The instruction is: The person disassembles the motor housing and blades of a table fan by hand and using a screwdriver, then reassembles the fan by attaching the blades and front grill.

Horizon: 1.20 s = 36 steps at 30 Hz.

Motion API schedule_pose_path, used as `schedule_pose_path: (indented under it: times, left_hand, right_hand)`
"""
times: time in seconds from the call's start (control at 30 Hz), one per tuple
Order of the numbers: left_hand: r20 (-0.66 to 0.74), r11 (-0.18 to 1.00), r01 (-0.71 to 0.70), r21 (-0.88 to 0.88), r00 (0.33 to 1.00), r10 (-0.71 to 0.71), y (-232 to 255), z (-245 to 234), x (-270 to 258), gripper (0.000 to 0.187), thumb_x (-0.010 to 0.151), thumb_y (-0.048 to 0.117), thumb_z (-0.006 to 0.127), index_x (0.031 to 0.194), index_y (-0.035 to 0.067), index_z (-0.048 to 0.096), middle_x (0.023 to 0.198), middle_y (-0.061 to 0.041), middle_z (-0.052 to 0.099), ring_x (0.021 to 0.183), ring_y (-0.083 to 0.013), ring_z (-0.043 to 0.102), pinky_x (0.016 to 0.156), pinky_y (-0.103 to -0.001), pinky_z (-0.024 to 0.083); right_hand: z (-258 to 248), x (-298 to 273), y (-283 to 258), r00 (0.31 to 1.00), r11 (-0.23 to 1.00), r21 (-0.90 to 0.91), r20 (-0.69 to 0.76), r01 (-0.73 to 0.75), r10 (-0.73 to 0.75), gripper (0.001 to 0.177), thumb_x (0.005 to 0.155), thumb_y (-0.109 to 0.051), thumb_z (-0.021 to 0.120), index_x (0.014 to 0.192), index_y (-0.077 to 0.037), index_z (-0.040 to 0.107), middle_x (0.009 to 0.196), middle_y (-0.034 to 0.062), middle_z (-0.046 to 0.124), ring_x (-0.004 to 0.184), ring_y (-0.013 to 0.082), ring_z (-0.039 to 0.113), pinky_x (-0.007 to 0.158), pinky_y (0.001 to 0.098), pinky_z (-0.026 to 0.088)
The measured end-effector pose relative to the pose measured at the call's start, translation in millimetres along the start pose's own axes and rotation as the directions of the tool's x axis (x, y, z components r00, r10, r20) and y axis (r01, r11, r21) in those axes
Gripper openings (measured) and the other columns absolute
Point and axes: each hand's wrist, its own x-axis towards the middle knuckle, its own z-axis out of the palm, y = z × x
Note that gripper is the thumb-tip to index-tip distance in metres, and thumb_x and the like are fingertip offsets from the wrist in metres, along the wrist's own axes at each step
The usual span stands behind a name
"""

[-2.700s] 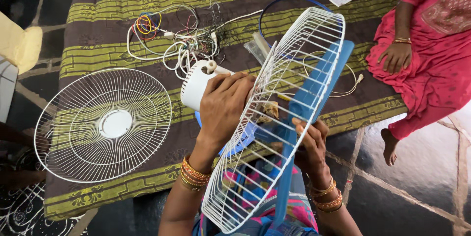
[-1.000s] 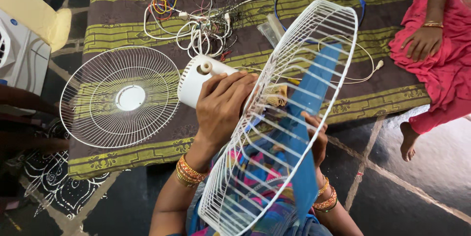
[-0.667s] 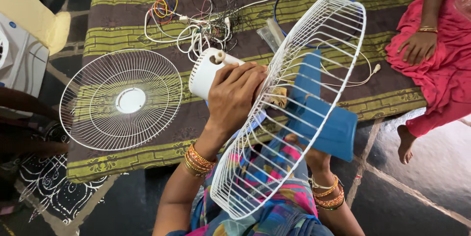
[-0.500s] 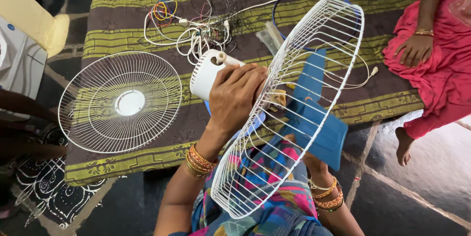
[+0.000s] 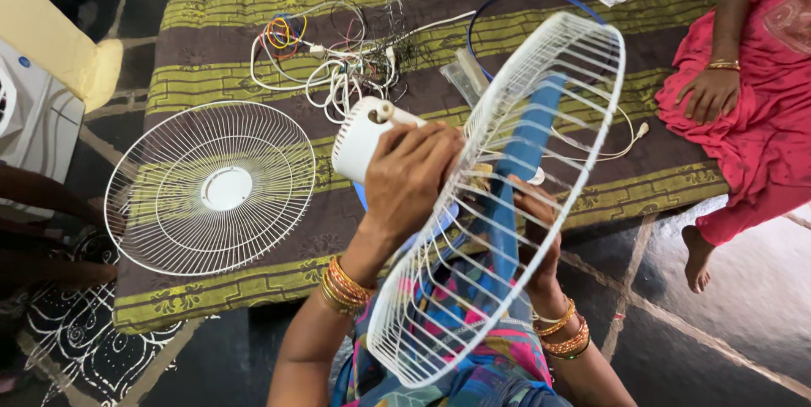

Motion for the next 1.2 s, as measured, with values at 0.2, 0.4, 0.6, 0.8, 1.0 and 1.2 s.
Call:
schedule_pose_path:
  times: [0.2,0.4,0.6,0.8,1.0,1.2]
  left_hand:
    - [-0.012,0.999,-0.011,-0.044,1.0,0.01,10.6,-10.1,-9.0,0.018,0.105,0.024,0.063,0.103,0.009,0.072,0.117,-0.005,0.075,0.117,-0.0201,0.069,0.103,-0.039,0.047]
    - [0.027,0.997,-0.047,-0.062,0.998,0.048,19.7,-34.3,-19.3,0.017,0.103,0.025,0.064,0.101,0.011,0.074,0.12,-0.004,0.076,0.117,-0.0187,0.07,0.105,-0.038,0.046]
    - [0.07,0.998,-0.043,-0.051,0.996,0.047,25.7,-51.1,-30.1,0.014,0.101,0.022,0.065,0.097,0.012,0.074,0.119,-0.004,0.077,0.118,-0.0187,0.071,0.103,-0.038,0.047]
    - [0.058,0.998,-0.046,-0.051,0.997,0.049,28.8,-57.2,-39.0,0.013,0.1,0.021,0.066,0.101,0.012,0.076,0.117,-0.005,0.077,0.117,-0.019,0.071,0.103,-0.038,0.048]
    - [0.073,0.998,-0.054,-0.037,0.996,0.056,32.2,-62.0,-47.9,0.016,0.102,0.022,0.064,0.104,0.012,0.077,0.119,-0.003,0.077,0.119,-0.0177,0.071,0.104,-0.037,0.046]
    - [0.079,0.997,-0.066,-0.047,0.994,0.069,30.1,-65.4,-53.2,0.017,0.103,0.023,0.063,0.106,0.013,0.076,0.121,-0.004,0.077,0.119,-0.0181,0.071,0.105,-0.036,0.046]
  right_hand:
    - [3.8,-23.9,-13.4,0.999,0.991,-0.125,0.009,-0.049,0.05,0.062,0.086,-0.016,0.084,0.139,-0.004,0.053,0.143,0.016,0.057,0.129,0.034,0.057,0.11,0.0442,0.048]
    - [8.5,-47.5,-15.3,0.892,0.811,-0.374,0.144,0.45,-0.429,0.049,0.088,-0.02,0.08,0.13,-0.013,0.055,0.136,0.007,0.055,0.13,0.0345,0.058,0.112,0.0551,0.042]
    - [5.1,-73.4,-42.3,0.978,0.972,-0.156,0.14,0.174,-0.153,0.046,0.086,-0.018,0.078,0.126,-0.013,0.056,0.13,0.0165,0.05,0.128,0.0323,0.049,0.109,0.0494,0.041]
    - [2.8,-86.9,-37.3,0.951,0.926,-0.234,0.16,0.297,-0.265,0.039,0.08,-0.017,0.079,0.113,-0.018,0.058,0.121,0.003,0.06,0.116,0.0253,0.057,0.104,0.0531,0.04]
    - [15.1,-105.5,-7.1,0.978,0.978,-0.069,0.076,0.199,-0.194,0.035,0.074,-0.005,0.075,0.102,-0.025,0.066,0.121,-0.0025,0.069,0.115,0.0246,0.072,0.102,0.0501,0.058]
    - [11.2,-60.4,-38.4,0.893,0.892,-0.08,0.106,0.446,-0.437,0.025,0.089,-0.018,0.077,0.106,-0.032,0.065,0.114,0.0033,0.058,0.109,0.0286,0.061,0.109,0.0528,0.051]
